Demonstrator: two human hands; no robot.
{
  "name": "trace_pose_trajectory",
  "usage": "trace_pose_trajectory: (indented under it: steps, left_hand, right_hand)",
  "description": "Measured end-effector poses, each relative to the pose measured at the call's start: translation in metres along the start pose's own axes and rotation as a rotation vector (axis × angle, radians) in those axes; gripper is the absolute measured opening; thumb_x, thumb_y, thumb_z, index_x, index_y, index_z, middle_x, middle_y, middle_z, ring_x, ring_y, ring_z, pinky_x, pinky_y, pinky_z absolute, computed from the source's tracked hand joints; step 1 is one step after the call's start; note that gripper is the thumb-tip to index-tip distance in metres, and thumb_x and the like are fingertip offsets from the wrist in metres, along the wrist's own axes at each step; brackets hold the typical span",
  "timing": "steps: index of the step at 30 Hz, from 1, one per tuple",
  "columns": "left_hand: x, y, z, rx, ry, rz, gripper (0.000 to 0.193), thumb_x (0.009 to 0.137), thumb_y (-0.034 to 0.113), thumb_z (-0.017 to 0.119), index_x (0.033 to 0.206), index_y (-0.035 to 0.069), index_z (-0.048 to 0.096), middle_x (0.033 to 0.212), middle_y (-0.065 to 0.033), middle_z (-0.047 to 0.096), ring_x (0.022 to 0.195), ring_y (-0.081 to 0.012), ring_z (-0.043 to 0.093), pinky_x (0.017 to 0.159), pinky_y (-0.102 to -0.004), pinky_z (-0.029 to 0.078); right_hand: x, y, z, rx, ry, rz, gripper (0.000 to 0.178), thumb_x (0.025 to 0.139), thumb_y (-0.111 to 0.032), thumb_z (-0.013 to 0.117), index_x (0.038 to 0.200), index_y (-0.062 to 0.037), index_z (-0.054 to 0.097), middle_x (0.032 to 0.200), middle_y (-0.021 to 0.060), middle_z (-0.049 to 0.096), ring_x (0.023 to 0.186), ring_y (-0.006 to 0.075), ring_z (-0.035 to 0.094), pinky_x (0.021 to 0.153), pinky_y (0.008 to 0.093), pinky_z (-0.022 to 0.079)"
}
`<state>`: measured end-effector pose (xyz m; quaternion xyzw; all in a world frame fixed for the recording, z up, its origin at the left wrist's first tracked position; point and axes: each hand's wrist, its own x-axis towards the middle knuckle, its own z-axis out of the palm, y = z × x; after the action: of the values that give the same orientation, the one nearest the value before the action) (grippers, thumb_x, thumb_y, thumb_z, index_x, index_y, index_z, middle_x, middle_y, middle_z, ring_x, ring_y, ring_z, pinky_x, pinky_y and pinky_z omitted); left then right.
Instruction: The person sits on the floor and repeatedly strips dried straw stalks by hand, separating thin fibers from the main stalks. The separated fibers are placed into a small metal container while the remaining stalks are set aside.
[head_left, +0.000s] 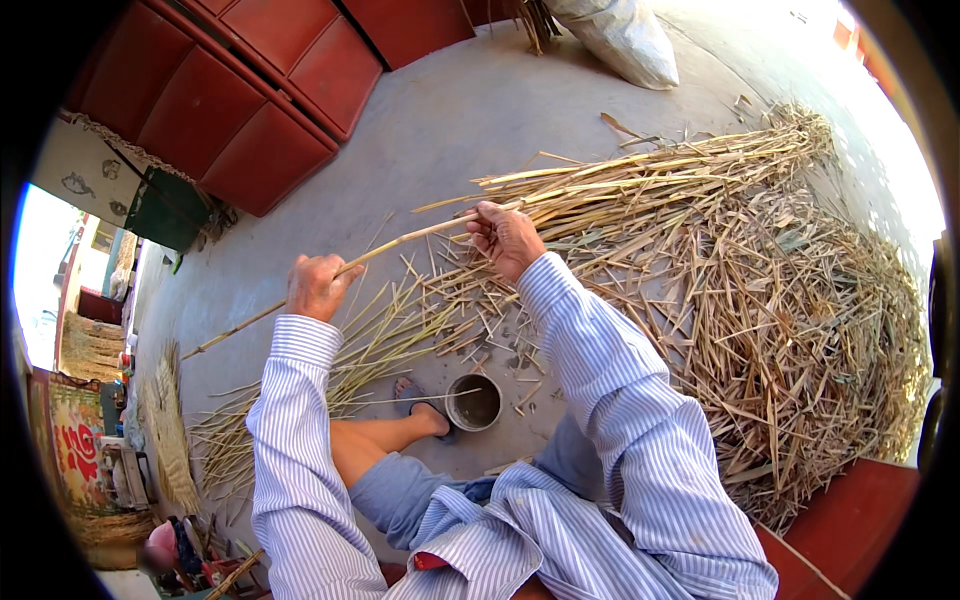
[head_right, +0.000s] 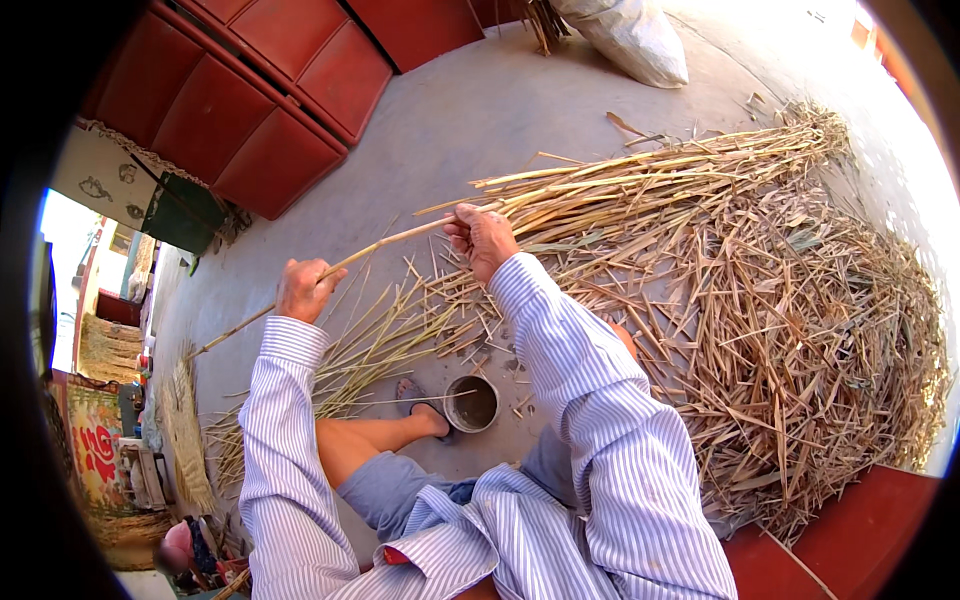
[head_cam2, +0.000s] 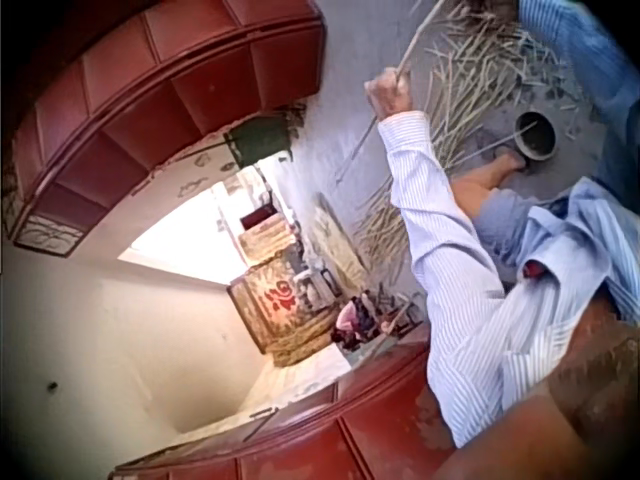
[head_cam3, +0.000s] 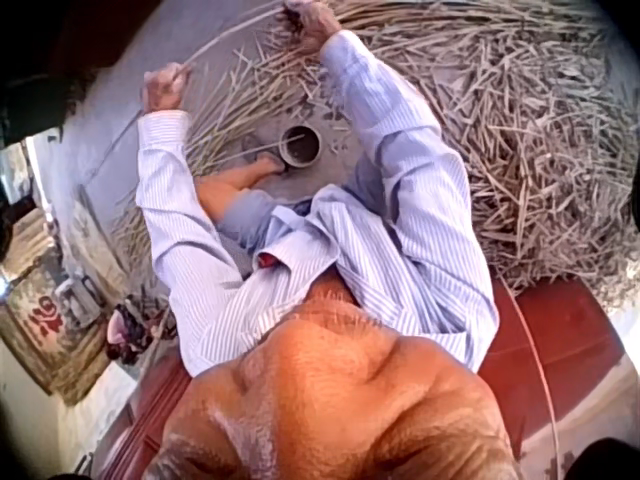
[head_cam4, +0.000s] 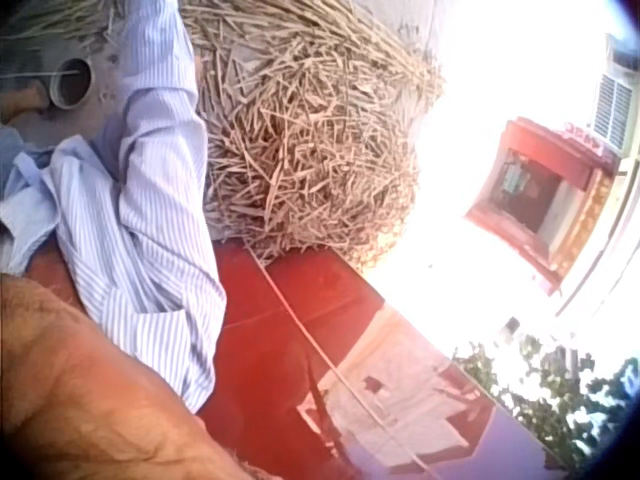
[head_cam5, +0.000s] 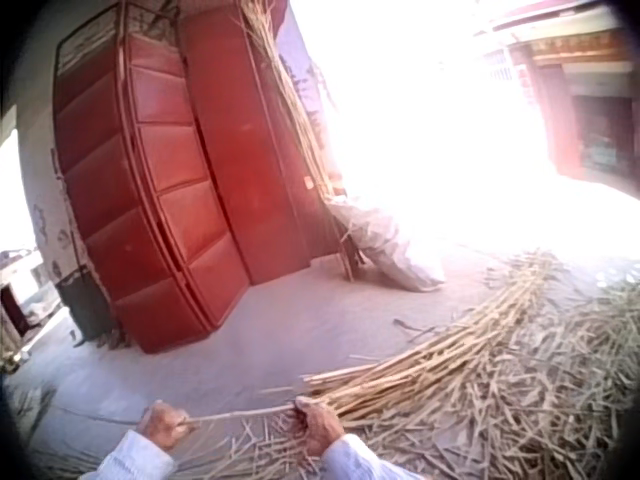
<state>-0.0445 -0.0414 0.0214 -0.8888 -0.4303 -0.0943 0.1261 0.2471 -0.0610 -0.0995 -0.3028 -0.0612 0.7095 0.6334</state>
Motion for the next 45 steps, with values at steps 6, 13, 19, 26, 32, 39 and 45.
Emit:
trace_pose_trajectory:
  steps: [6, 13, 19, 26, 32, 39, 45]
  left_hand:
    - [-0.011, -0.007, -0.024, 0.129, 0.126, -0.030, 0.023, 0.080, 0.028, 0.074, 0.074, 0.008, 0.065, 0.070, -0.0080, 0.065, 0.068, -0.0265, 0.059, 0.067, -0.0410, 0.039]
    - [0.021, 0.058, 0.009, -0.195, 0.188, -0.075, 0.017, 0.079, 0.021, 0.076, 0.085, 0.006, 0.070, 0.078, -0.0068, 0.070, 0.073, -0.0228, 0.062, 0.071, -0.0372, 0.044]
    - [0.030, 0.009, 0.016, -1.026, 0.364, -0.484, 0.024, 0.088, 0.026, 0.071, 0.094, 0.003, 0.069, 0.071, -0.0042, 0.066, 0.066, -0.0118, 0.062, 0.059, -0.0307, 0.048]
    - [0.059, 0.072, 0.009, 0.059, 0.367, 0.112, 0.032, 0.088, 0.033, 0.067, 0.095, 0.002, 0.067, 0.082, -0.0105, 0.069, 0.077, -0.0238, 0.064, 0.072, -0.0385, 0.046]
    - [0.041, 0.072, 0.033, -0.085, 0.112, 0.072, 0.014, 0.081, 0.023, 0.071, 0.079, 0.009, 0.067, 0.071, -0.0050, 0.064, 0.071, -0.0248, 0.060, 0.069, -0.0404, 0.041]
    - [-0.020, -0.062, -0.027, -0.142, 0.055, -0.162, 0.014, 0.080, 0.020, 0.074, 0.078, 0.008, 0.067, 0.073, -0.0059, 0.067, 0.068, -0.0238, 0.060, 0.071, -0.0385, 0.039]
    - [-0.011, -0.012, -0.023, -0.070, 0.282, -0.003, 0.022, 0.076, 0.018, 0.079, 0.091, 0.009, 0.066, 0.082, -0.0035, 0.068, 0.071, -0.0213, 0.062, 0.070, -0.0359, 0.041]
  right_hand:
    - [0.000, -0.010, 0.002, -0.020, 0.021, -0.012, 0.017, 0.098, -0.019, 0.056, 0.097, -0.0029, 0.061, 0.084, 0.0053, 0.066, 0.073, 0.0115, 0.066, 0.056, 0.0208, 0.055]
    - [-0.004, 0.007, 0.013, -0.020, -0.019, 0.061, 0.019, 0.099, -0.021, 0.055, 0.098, -0.0033, 0.062, 0.085, 0.0069, 0.068, 0.073, 0.0146, 0.068, 0.059, 0.0235, 0.057]
    - [0.003, 0.003, -0.003, -0.160, 0.072, 0.022, 0.022, 0.100, -0.025, 0.053, 0.098, -0.0039, 0.061, 0.086, 0.0061, 0.068, 0.073, 0.0141, 0.067, 0.059, 0.0234, 0.057]
    - [0.000, 0.018, 0.017, -0.163, -0.076, 0.068, 0.022, 0.100, -0.026, 0.055, 0.100, -0.0051, 0.061, 0.085, 0.0061, 0.068, 0.076, 0.0136, 0.068, 0.060, 0.0234, 0.055]
    - [-0.008, 0.020, 0.026, -0.130, -0.077, 0.083, 0.017, 0.098, -0.021, 0.058, 0.100, -0.0049, 0.061, 0.090, 0.0067, 0.069, 0.074, 0.0142, 0.067, 0.057, 0.0223, 0.051]
    - [0.000, -0.014, 0.005, -0.003, 0.030, -0.079, 0.015, 0.097, -0.018, 0.058, 0.100, -0.0035, 0.060, 0.091, 0.0071, 0.068, 0.076, 0.0136, 0.066, 0.059, 0.0217, 0.052]
    - [-0.008, -0.002, 0.029, -0.196, 0.067, -0.288, 0.023, 0.094, -0.026, 0.064, 0.097, -0.0033, 0.062, 0.083, 0.0070, 0.068, 0.070, 0.0143, 0.066, 0.061, 0.0258, 0.051]
